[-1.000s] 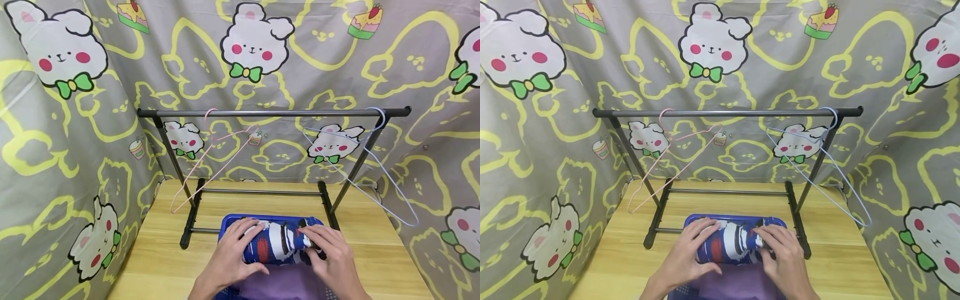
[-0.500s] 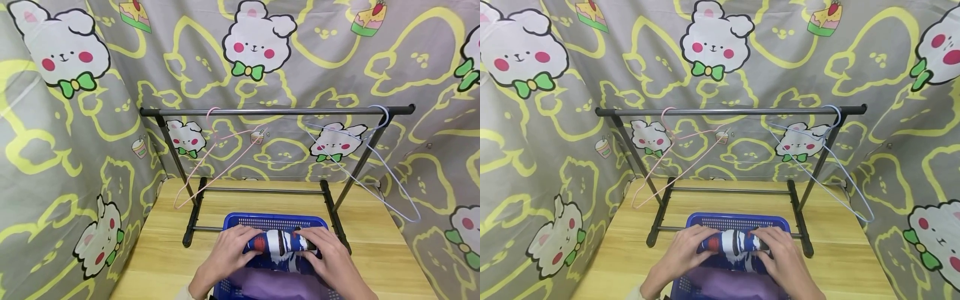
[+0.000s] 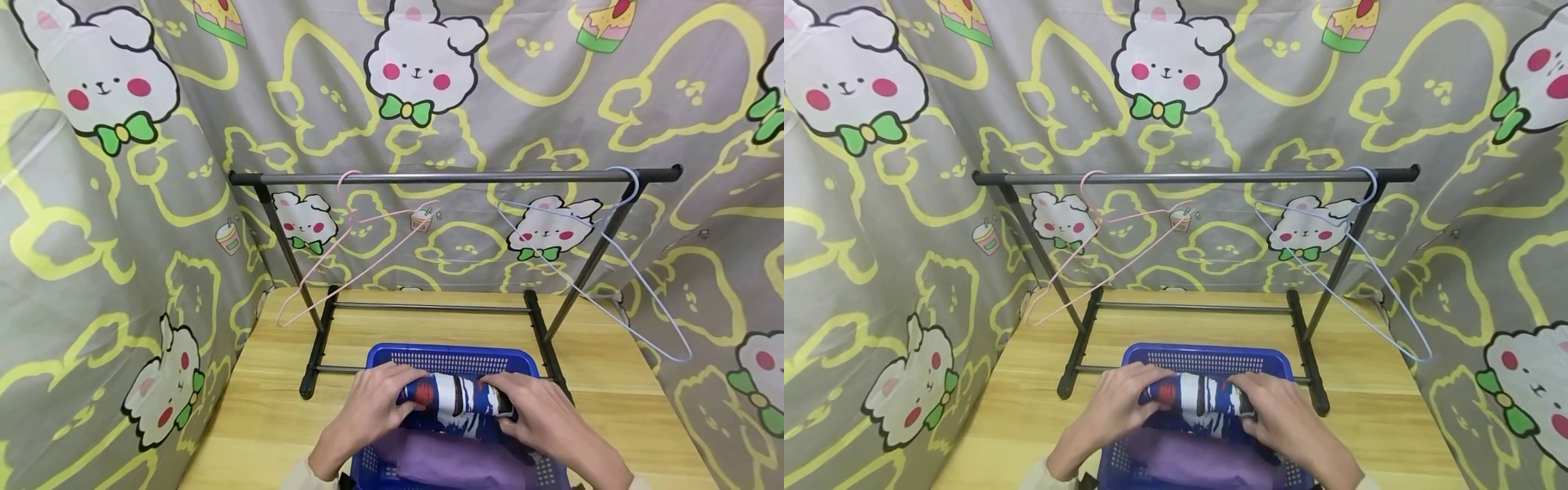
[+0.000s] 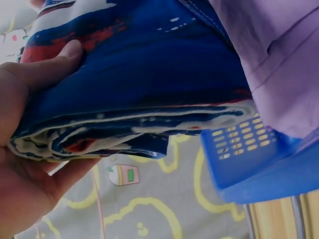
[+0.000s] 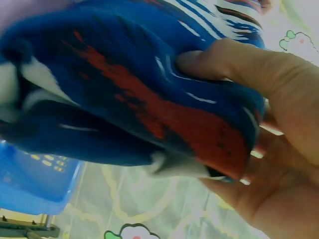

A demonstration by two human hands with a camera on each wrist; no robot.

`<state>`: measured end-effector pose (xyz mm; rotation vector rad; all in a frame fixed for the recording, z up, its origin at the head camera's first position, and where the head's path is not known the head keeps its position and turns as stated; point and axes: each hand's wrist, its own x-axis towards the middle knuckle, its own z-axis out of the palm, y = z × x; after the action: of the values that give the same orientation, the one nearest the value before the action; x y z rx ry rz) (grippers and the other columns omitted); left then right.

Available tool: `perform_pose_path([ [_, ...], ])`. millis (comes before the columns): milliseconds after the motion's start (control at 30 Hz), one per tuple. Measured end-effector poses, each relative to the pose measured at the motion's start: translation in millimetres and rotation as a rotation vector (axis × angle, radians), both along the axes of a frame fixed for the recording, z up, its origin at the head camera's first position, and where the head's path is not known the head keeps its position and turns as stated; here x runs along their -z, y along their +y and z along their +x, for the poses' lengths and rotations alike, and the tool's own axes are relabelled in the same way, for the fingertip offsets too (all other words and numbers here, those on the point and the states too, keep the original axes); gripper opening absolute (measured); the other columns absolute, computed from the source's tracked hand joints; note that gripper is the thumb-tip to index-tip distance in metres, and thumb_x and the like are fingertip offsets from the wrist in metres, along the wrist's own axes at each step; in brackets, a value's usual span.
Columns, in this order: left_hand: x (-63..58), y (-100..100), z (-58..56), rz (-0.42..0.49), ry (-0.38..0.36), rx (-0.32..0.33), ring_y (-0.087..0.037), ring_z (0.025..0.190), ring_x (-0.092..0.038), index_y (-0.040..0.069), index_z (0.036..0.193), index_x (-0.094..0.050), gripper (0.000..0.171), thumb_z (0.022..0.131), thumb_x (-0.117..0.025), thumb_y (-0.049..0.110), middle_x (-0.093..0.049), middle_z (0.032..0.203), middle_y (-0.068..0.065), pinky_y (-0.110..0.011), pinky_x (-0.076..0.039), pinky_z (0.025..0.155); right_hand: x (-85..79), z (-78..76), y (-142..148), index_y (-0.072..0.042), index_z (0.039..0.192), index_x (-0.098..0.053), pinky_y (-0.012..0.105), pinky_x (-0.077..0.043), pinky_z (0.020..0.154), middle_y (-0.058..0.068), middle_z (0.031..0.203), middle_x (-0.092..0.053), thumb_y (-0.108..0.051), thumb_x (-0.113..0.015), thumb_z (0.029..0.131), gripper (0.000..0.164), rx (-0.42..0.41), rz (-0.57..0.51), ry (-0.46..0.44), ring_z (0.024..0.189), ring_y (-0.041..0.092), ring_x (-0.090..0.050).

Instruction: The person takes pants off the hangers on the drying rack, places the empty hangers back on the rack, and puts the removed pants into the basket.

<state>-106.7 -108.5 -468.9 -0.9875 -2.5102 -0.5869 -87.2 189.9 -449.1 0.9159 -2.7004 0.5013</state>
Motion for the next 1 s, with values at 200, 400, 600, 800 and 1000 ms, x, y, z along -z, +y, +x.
perform_pose_path([
  [200,-10.2,1.9,-7.5,-0.1,-0.04,0.013,-0.015,0.1,-0.069,0.021,0.124,-0.073,0.059,0.069,-0.095,0.022,-0.074,0.116,0.004,-0.035,-0.058,0.081,7.0,-8.5,2.8,-0.019,0.111,-0.072,0.028,-0.049,0.053,-0.003,0.102,-0.073,-0.016,-0.098,0.054,0.063,0.015,-0.055,0.163,0.085,0.017,-0.07],
  [400,-7.2,7.3,-11.8,-0.241,-0.054,-0.009,-0.017,0.107,-0.063,0.025,0.134,-0.067,0.071,0.069,-0.096,0.029,-0.067,0.126,0.007,-0.03,-0.055,0.064,17.5,-19.6,1.5,-0.019,0.104,-0.069,0.022,-0.045,0.048,-0.01,0.098,-0.069,-0.013,-0.097,0.047,0.064,-0.015,-0.08,0.261,0.083,0.01,-0.063],
  [600,13.0,18.8,-15.5,-0.29,0.092,-0.062,-0.017,0.096,-0.06,0.022,0.124,-0.064,0.07,0.063,-0.099,0.032,-0.063,0.115,0.004,-0.027,-0.048,0.049,36.5,-27.2,-4.0,-0.014,0.101,-0.066,0.03,-0.05,0.053,-0.004,0.096,-0.067,-0.007,-0.093,0.046,0.062,-0.017,-0.023,0.375,0.078,0.017,-0.057],
  [800,31.2,24.8,-9.1,-0.391,0.014,-0.106,-0.019,0.089,-0.058,0.021,0.119,-0.062,0.068,0.064,-0.098,0.035,-0.061,0.106,0.002,-0.03,-0.047,0.047,60.3,-24.3,-9.8,-0.01,0.104,-0.062,0.041,-0.055,0.065,0.006,0.102,-0.066,-0.015,-0.097,0.042,0.072,-0.02,0.09,0.385,0.083,0.027,-0.06],
  [1000,31.1,20.5,-4.4,-0.463,-0.293,-0.069,-0.018,0.099,-0.055,0.024,0.127,-0.064,0.07,0.069,-0.093,0.05,-0.059,0.112,0.004,-0.032,-0.051,0.059,63.3,-10.4,-8.9,-0.013,0.109,-0.06,0.042,-0.057,0.06,0.011,0.113,-0.066,-0.033,-0.101,0.051,0.073,-0.023,0.183,0.136,0.098,0.033,-0.066],
])
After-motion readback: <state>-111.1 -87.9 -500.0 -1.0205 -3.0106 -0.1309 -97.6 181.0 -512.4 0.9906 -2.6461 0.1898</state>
